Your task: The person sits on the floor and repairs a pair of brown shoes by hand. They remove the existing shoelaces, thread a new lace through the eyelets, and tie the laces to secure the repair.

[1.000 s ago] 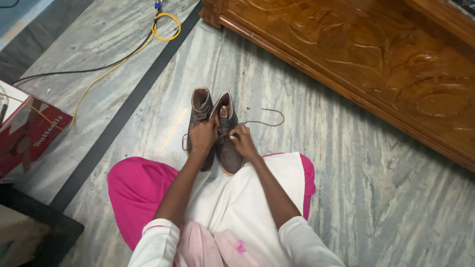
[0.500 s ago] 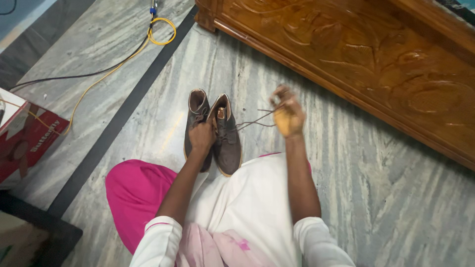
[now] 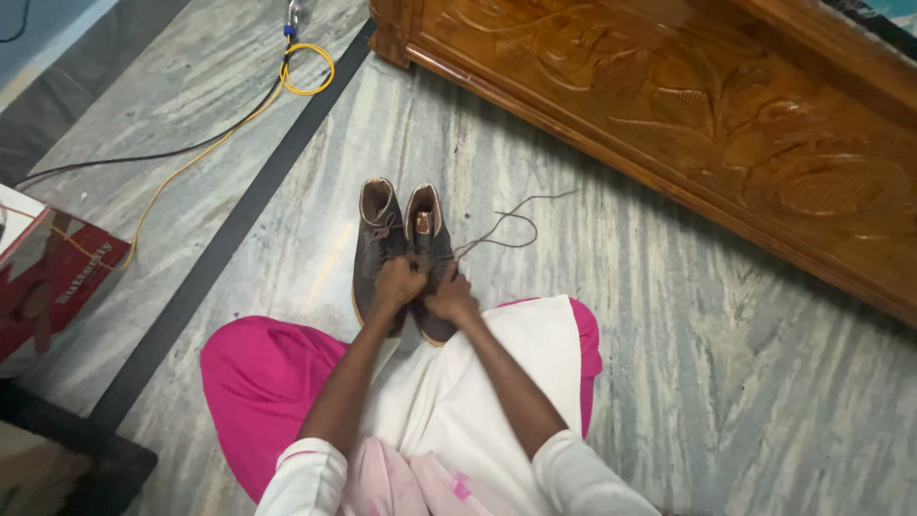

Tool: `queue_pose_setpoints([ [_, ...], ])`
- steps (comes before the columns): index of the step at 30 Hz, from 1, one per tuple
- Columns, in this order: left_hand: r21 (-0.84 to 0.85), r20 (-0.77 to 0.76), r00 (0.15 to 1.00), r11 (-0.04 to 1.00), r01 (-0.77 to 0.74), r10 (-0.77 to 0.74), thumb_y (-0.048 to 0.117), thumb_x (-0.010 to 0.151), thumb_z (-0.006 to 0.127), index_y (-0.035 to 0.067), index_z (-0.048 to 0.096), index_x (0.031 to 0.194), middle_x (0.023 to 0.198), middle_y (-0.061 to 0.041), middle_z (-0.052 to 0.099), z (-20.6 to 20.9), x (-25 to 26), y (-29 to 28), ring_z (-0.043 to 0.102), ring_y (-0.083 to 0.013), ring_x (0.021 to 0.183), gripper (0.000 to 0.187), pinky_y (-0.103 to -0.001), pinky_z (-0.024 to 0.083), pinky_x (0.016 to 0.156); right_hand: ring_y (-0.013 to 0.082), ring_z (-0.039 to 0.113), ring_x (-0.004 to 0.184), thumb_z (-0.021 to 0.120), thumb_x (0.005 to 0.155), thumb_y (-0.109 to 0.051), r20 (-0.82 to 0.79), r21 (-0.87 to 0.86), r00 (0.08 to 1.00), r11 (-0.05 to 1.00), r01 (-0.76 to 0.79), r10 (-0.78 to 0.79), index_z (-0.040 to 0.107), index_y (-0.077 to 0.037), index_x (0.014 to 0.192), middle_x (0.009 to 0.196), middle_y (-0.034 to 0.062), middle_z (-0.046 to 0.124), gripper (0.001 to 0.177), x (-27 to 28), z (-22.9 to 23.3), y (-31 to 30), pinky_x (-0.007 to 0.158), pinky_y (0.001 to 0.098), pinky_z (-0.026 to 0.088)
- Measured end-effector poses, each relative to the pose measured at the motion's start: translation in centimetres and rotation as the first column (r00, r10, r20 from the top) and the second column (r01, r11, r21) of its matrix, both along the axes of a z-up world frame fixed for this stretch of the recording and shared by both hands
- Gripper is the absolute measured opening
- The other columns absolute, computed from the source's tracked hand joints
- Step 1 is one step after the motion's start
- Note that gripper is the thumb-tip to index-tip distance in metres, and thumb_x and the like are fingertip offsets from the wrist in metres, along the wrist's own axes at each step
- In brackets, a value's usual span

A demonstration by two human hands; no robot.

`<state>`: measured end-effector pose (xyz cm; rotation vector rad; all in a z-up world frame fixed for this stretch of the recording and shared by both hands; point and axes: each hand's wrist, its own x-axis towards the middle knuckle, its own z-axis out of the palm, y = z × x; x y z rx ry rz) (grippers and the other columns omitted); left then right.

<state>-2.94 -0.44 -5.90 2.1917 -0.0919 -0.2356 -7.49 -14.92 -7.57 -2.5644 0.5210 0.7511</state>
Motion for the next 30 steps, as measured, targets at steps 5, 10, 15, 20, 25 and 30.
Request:
queue_pose_setpoints([
  [5,-0.182,-0.084,0.996,0.982,-0.045,0.030,0.040,0.101,0.064,-0.001,0.075,0.087,0.070,-0.018,0.069,-1.1,1.5,2.0,0.064,-0.0272,0.066,0.045,-0.044,0.050,0.064,0.0424,0.041,0.132,0.068,0.084,-0.069,0.336,-0.170,0.941,0.979,0.109,-0.046,0.006,0.007,0.155,0.144,0.0264,0.038,0.121,-3.3,2.2,4.5,0.100,0.0559,0.042],
  [10,-0.733,-0.279,0.948,0.672,-0.106,-0.155,0.039,0.110,0.061,0.000,0.069,0.088,0.070,-0.004,0.068,2.8,1.1,4.1,0.065,-0.0141,0.063,0.046,-0.030,0.051,0.064,0.0379,0.049,0.125,0.062,0.083,-0.074,0.344,-0.209,0.938,0.970,0.121,-0.043,0.018,0.010,0.155,0.137,0.0217,0.046,0.119,-3.1,3.3,4.4,0.095,0.0495,0.051],
  [15,-0.710,-0.299,0.934,0.700,-0.080,-0.196,0.035,0.104,0.054,0.009,0.072,0.088,0.060,-0.003,0.060,13.5,-0.1,5.0,0.049,-0.0109,0.041,0.035,-0.026,0.040,0.043,0.0386,0.050,0.123,0.061,0.084,-0.076,0.382,-0.229,0.924,0.967,0.110,-0.015,0.021,0.012,0.152,0.137,0.0230,0.045,0.118,-3.2,2.5,4.4,0.092,0.0489,0.051],
  [20,-0.832,-0.234,0.965,0.537,-0.135,-0.119,0.028,0.104,0.059,0.008,0.065,0.085,0.058,-0.003,0.063,21.6,-0.8,6.1,0.047,-0.0063,0.042,0.028,-0.022,0.034,0.040,0.0373,0.051,0.123,0.060,0.083,-0.078,0.369,-0.213,0.928,0.967,0.138,-0.051,0.021,0.011,0.155,0.137,0.0211,0.048,0.121,-3.3,2.4,4.3,0.095,0.0473,0.052],
  [25,-0.941,0.097,0.994,0.322,0.108,-0.052,0.029,0.112,0.060,0.007,0.064,0.090,0.067,-0.002,0.061,26.0,0.9,10.2,0.054,-0.0078,0.050,0.032,-0.020,0.036,0.047,0.0393,0.049,0.124,0.062,0.081,-0.078,0.385,-0.185,0.921,0.972,0.146,-0.065,0.020,0.011,0.154,0.142,0.0235,0.044,0.122,-3.1,2.2,4.2,0.097,0.0480,0.048],
  [30,0.251,0.759,0.646,0.878,-0.408,0.083,0.025,0.077,0.067,-0.001,0.067,0.116,0.098,-0.018,0.072,23.9,3.0,8.0,0.070,-0.0277,0.089,0.047,-0.041,0.055,0.075,0.0410,0.047,0.123,0.069,0.081,-0.069,0.608,-0.277,0.794,0.943,0.184,0.023,0.041,0.002,0.143,0.138,0.0240,0.048,0.098,-3.7,2.1,3.2,0.095,0.0532,0.039],
])
